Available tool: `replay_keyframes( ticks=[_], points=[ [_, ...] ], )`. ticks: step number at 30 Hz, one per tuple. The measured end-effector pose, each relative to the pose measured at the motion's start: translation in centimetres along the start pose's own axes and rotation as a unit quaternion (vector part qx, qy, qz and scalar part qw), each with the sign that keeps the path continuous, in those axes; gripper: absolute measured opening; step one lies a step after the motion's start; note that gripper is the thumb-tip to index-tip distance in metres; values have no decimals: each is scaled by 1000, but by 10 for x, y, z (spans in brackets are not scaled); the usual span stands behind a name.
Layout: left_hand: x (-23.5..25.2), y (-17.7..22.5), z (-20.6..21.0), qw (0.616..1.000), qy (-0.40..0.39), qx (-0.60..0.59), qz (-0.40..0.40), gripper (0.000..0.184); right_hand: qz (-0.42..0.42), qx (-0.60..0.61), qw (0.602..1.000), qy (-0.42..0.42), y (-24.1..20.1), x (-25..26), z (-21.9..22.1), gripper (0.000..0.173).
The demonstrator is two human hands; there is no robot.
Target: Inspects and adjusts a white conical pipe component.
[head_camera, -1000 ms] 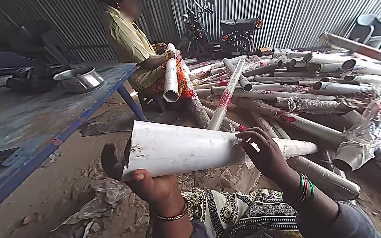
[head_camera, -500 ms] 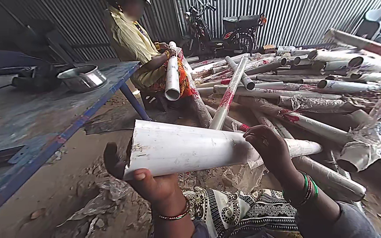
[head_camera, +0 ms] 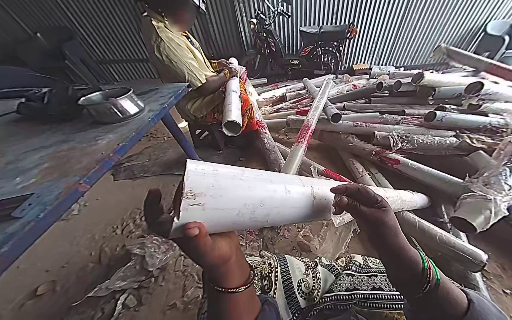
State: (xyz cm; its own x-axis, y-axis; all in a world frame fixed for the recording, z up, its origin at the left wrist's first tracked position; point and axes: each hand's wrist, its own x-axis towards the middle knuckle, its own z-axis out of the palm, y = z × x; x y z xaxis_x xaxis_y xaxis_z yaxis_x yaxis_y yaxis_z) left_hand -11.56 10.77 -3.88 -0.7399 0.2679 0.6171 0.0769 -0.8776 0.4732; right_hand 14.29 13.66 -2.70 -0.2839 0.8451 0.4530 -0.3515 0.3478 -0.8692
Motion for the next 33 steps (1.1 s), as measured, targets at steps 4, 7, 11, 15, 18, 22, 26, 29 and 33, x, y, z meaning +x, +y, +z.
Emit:
replay_keyframes(
  ticks=[4,7,11,15,18,22,26,29,33],
  points=[
    [1,0,0,1000,-3,3,-3,95,42,-18,999,-5,-1,-14,2,21],
    [-1,3,5,1000,14,4,-9,94,94,-13,995,-11,-1,-23,3,30],
    [-4,7,12,999,38,-3,-12,86,150,14,989,-5,-1,-30,1,24],
    [-4,6,10,999,32,2,-12,89,157,61,986,0,5,-36,-4,12],
    [-3,4,7,1000,26,1,-10,91,154,73,985,1,8,-39,-6,8],
    [-3,3,7,1000,27,2,-14,88,153,80,985,12,9,-42,-6,7],
    [0,1,3,1000,5,1,-6,96,173,88,980,28,7,-43,-5,18],
    [2,0,1,1000,2,11,-9,105,183,67,980,32,7,-44,-5,22],
    [0,2,4,1000,4,7,-7,100,175,50,983,8,10,-46,-8,18]
  ],
)
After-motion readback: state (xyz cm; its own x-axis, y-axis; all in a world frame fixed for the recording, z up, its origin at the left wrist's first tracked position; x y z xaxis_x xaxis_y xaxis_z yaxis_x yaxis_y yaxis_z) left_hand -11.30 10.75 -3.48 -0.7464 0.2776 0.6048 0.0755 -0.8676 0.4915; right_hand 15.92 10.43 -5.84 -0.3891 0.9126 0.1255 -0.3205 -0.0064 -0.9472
